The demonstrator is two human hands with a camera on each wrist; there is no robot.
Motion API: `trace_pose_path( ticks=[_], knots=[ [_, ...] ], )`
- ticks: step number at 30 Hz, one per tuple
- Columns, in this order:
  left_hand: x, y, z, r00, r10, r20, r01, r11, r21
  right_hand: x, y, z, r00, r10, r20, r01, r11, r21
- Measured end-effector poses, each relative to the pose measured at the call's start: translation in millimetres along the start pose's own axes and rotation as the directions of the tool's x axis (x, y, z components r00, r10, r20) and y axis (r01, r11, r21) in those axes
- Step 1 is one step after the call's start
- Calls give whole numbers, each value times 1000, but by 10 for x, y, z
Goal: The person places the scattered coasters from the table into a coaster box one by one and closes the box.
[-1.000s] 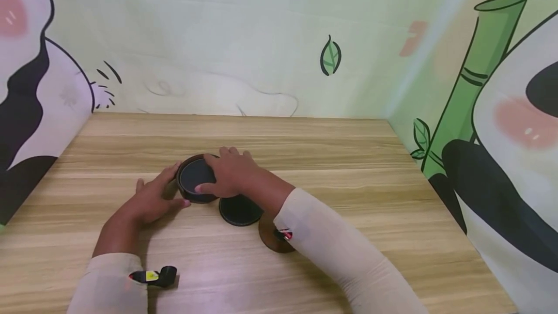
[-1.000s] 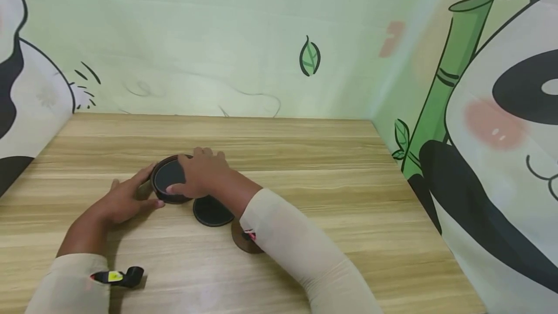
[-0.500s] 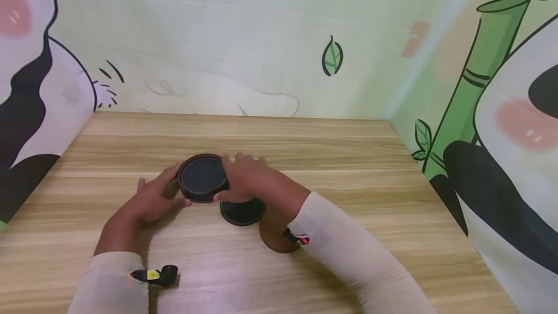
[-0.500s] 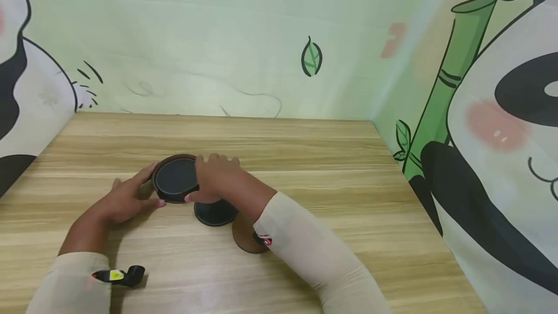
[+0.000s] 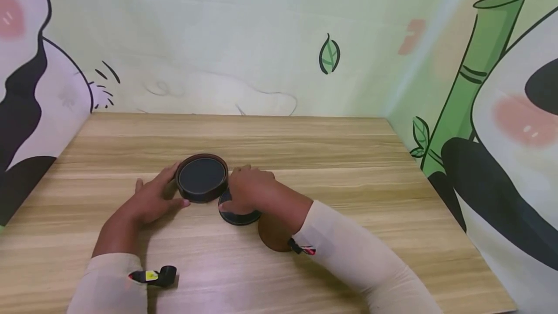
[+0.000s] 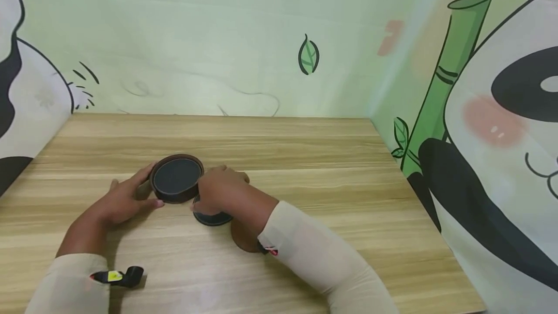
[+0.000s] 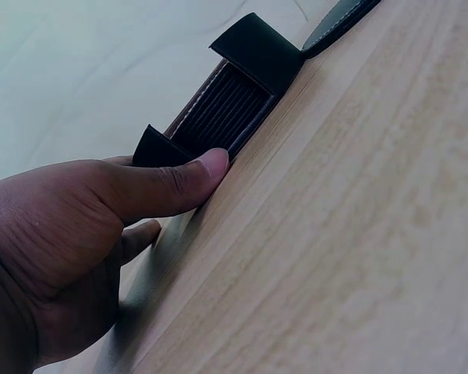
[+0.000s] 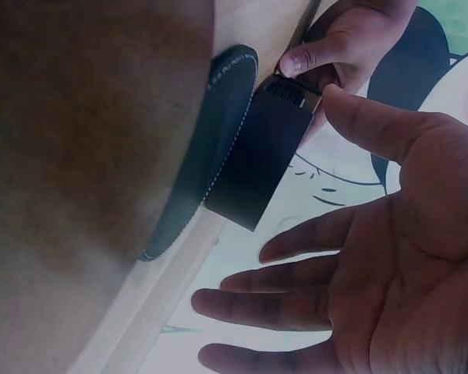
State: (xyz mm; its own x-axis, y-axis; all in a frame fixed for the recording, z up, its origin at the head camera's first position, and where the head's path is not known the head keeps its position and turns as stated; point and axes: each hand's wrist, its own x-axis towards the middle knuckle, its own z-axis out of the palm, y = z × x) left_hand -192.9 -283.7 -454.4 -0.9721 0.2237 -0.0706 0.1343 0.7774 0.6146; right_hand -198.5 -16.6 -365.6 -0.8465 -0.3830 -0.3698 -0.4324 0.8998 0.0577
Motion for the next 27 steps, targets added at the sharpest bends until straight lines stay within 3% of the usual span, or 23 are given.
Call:
trace_pose_path(
  ticks=[10,27],
  knots=[
    [-3,4,-14,1000,-3,3,4,1000,-13,-16,29,81,996,-25,81,25,1000,-1],
    [-10,6,-10,1000,-7,4,7,1000,-15,0,36,184,994,-26,109,32,998,-48]
  ],
)
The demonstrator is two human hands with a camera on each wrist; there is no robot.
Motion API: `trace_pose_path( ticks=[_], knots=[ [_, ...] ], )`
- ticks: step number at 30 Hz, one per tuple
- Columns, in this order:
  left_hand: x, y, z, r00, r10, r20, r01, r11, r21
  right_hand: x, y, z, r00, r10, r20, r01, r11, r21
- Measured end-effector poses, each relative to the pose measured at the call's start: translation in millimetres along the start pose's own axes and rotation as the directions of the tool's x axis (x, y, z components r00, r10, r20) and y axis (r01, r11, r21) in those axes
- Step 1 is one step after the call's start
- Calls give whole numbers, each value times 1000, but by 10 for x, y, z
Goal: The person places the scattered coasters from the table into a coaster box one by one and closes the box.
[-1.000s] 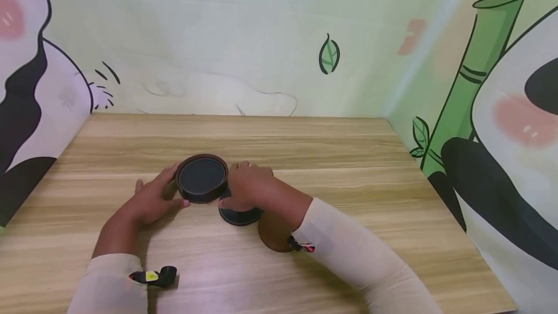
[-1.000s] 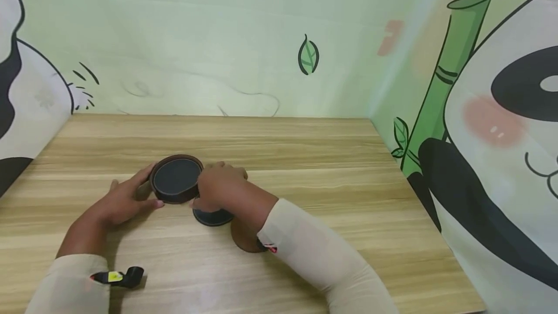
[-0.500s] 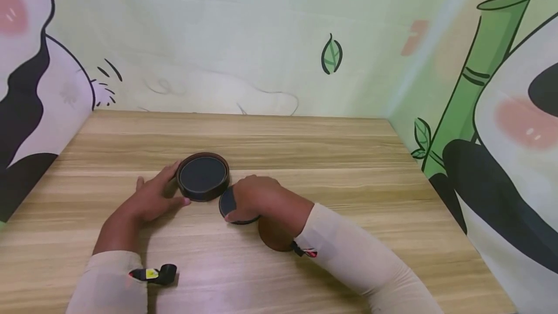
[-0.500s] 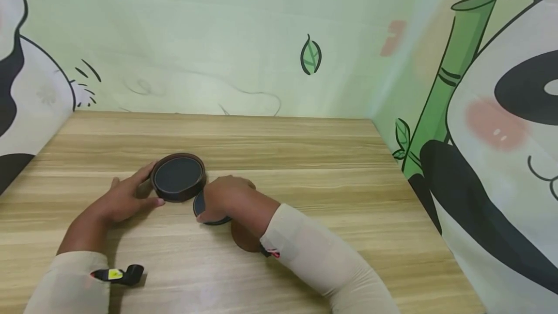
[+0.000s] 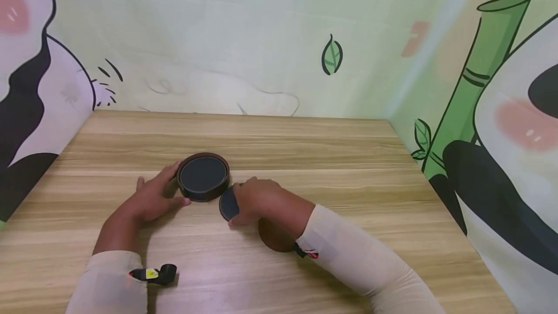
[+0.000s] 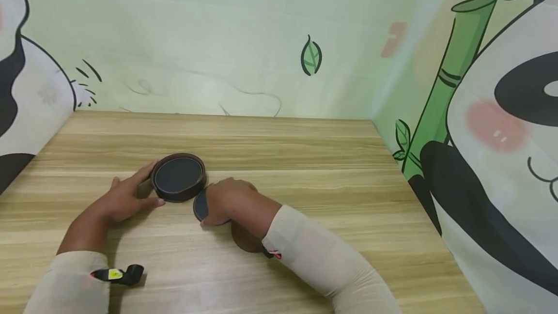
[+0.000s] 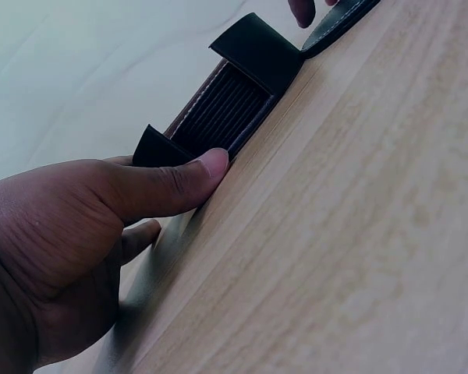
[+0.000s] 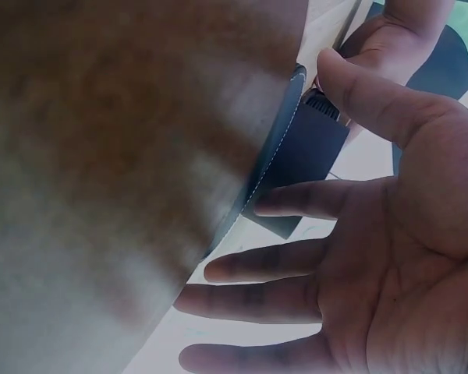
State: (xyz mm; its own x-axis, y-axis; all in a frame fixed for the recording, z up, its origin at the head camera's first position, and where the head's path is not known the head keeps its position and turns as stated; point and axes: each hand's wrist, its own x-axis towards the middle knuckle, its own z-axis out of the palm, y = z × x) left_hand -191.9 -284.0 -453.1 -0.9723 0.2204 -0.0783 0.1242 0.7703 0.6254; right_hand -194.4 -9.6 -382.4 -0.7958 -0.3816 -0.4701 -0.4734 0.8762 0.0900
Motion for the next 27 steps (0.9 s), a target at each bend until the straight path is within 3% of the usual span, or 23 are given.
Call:
trace_pose_path(
  ticks=[12,27],
  knots=[
    [5,-10,5,1000,11,-8,-11,1000,0,-31,-25,35,1000,-4,29,5,999,-48],
    [-8,10,10,1000,4,-10,-4,1000,-4,22,16,106,996,-81,-30,78,992,-101]
  ],
)
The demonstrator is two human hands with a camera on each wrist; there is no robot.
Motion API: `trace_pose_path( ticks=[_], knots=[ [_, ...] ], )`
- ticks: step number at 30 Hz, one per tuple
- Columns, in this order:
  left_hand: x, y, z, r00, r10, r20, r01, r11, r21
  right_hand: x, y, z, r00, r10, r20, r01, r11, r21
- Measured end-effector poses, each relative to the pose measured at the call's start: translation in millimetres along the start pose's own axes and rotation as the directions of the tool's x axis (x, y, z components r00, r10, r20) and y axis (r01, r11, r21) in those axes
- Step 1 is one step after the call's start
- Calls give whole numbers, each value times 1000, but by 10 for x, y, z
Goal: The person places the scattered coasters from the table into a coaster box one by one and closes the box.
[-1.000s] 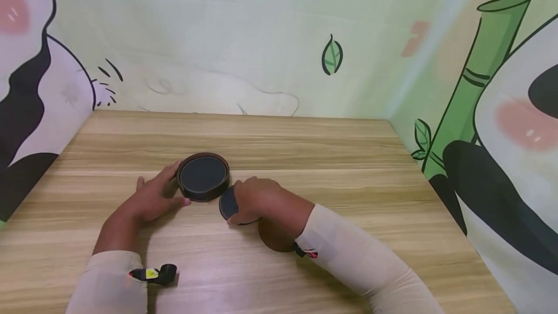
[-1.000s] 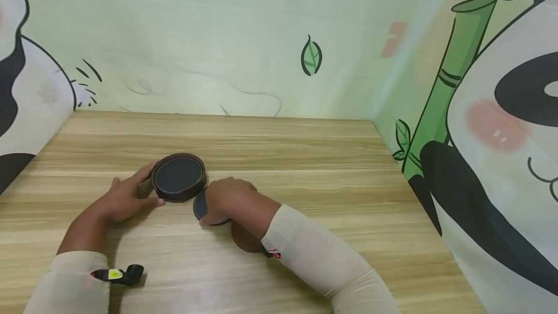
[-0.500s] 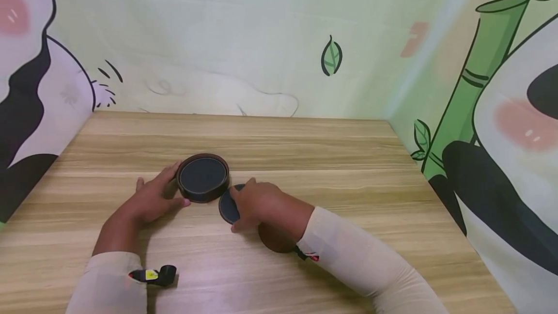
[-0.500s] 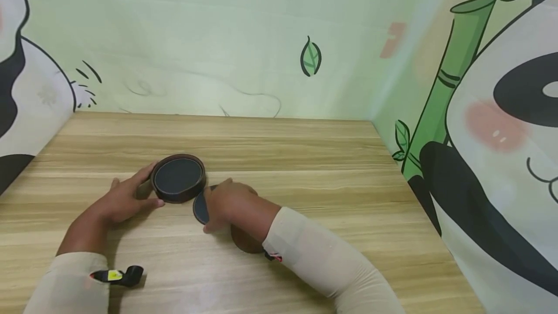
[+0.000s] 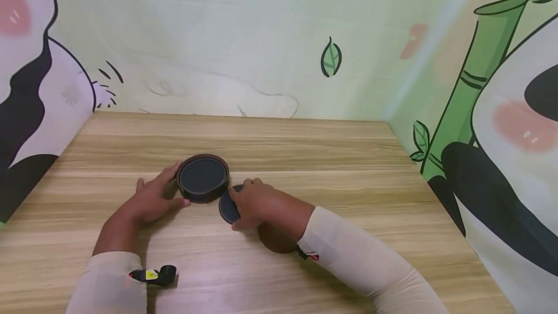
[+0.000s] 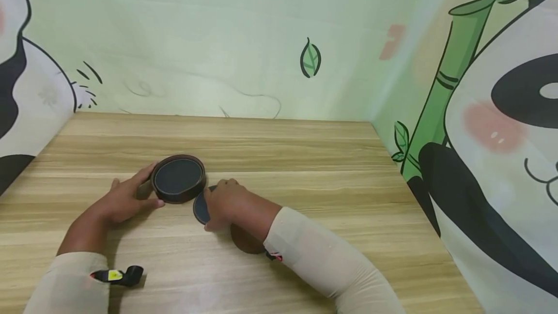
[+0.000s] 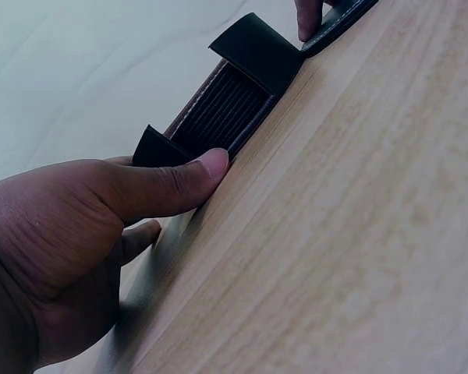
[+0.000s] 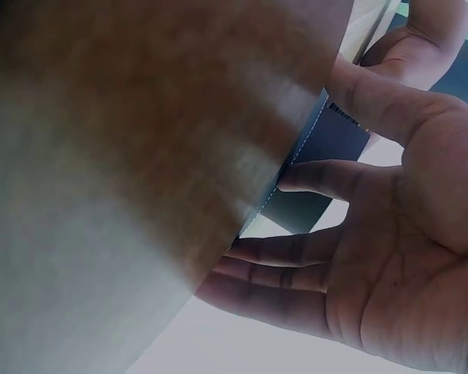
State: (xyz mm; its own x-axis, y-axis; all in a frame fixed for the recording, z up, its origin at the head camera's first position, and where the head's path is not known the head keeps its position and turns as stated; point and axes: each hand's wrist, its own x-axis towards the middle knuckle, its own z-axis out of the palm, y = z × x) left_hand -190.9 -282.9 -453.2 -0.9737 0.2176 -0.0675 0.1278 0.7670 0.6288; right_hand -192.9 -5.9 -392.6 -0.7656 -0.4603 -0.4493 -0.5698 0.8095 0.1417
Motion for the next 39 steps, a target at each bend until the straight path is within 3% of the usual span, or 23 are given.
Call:
trace_pose_path(
  ticks=[16,26,39],
  knots=[
    [6,-26,-13,1000,4,11,-4,1000,-5,96,77,-18,999,-32,6,32,999,40],
    [-4,-45,-9,1000,6,5,-6,1000,-5,114,170,-52,998,-55,-35,61,980,190],
    [8,-33,-4,1000,4,6,-4,1000,-14,29,206,-43,997,-54,-60,63,985,160]
  ],
)
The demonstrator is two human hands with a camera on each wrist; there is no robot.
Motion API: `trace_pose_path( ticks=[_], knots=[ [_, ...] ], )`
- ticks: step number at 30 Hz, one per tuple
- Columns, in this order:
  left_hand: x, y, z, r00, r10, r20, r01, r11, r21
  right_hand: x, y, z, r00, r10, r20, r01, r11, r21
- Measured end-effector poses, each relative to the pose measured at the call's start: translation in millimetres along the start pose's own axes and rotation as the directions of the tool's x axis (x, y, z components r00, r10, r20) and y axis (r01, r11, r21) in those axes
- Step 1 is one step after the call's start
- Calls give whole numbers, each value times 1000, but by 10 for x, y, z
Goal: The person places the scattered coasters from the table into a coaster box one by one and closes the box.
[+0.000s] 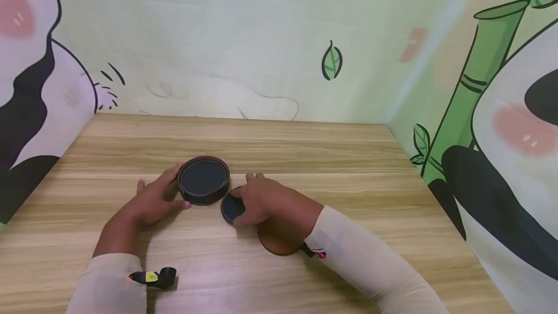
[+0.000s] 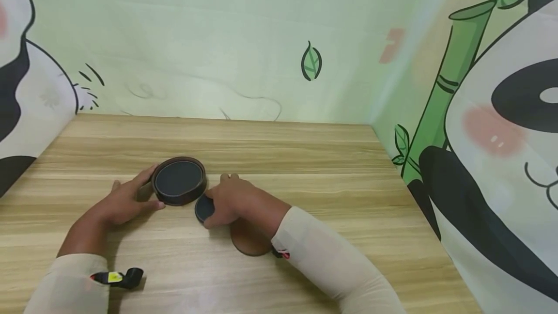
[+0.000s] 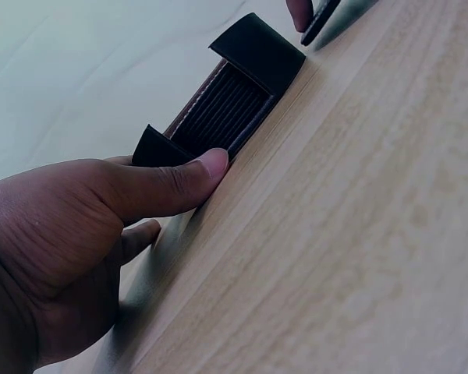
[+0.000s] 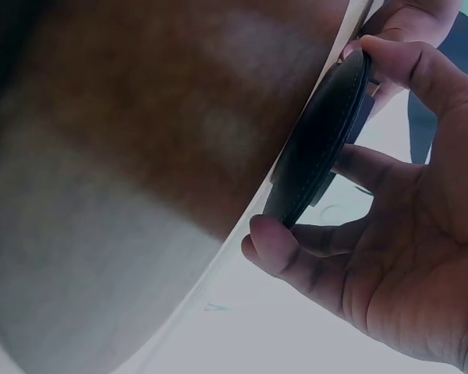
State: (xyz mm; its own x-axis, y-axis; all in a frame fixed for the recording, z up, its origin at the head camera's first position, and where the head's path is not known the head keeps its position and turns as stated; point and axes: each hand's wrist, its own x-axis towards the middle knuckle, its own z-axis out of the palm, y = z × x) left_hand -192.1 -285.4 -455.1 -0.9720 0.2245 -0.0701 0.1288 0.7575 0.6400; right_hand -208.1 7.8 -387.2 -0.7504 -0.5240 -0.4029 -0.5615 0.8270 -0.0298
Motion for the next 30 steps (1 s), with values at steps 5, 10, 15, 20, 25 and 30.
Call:
trace_pose_path(
  ticks=[5,10,15,20,25,30],
  knots=[
    [-3,-3,5,1000,-2,-4,2,1000,2,-38,7,20,1000,-6,-25,5,999,-32],
    [11,4,16,1000,-3,0,3,1000,-1,-69,35,54,999,-18,-44,16,999,-39],
    [17,10,16,1000,-16,2,16,1000,1,-97,50,74,997,-27,-68,24,999,-44],
    [10,10,4,1000,-18,1,18,1000,6,-141,40,74,994,-36,-99,27,996,-86],
    [5,13,7,1000,-12,-1,12,1000,6,-177,25,70,990,-38,-134,25,995,-98],
    [13,3,11,1000,-6,-3,6,1000,11,-208,3,47,988,-8,-157,-7,996,-91]
  ],
)
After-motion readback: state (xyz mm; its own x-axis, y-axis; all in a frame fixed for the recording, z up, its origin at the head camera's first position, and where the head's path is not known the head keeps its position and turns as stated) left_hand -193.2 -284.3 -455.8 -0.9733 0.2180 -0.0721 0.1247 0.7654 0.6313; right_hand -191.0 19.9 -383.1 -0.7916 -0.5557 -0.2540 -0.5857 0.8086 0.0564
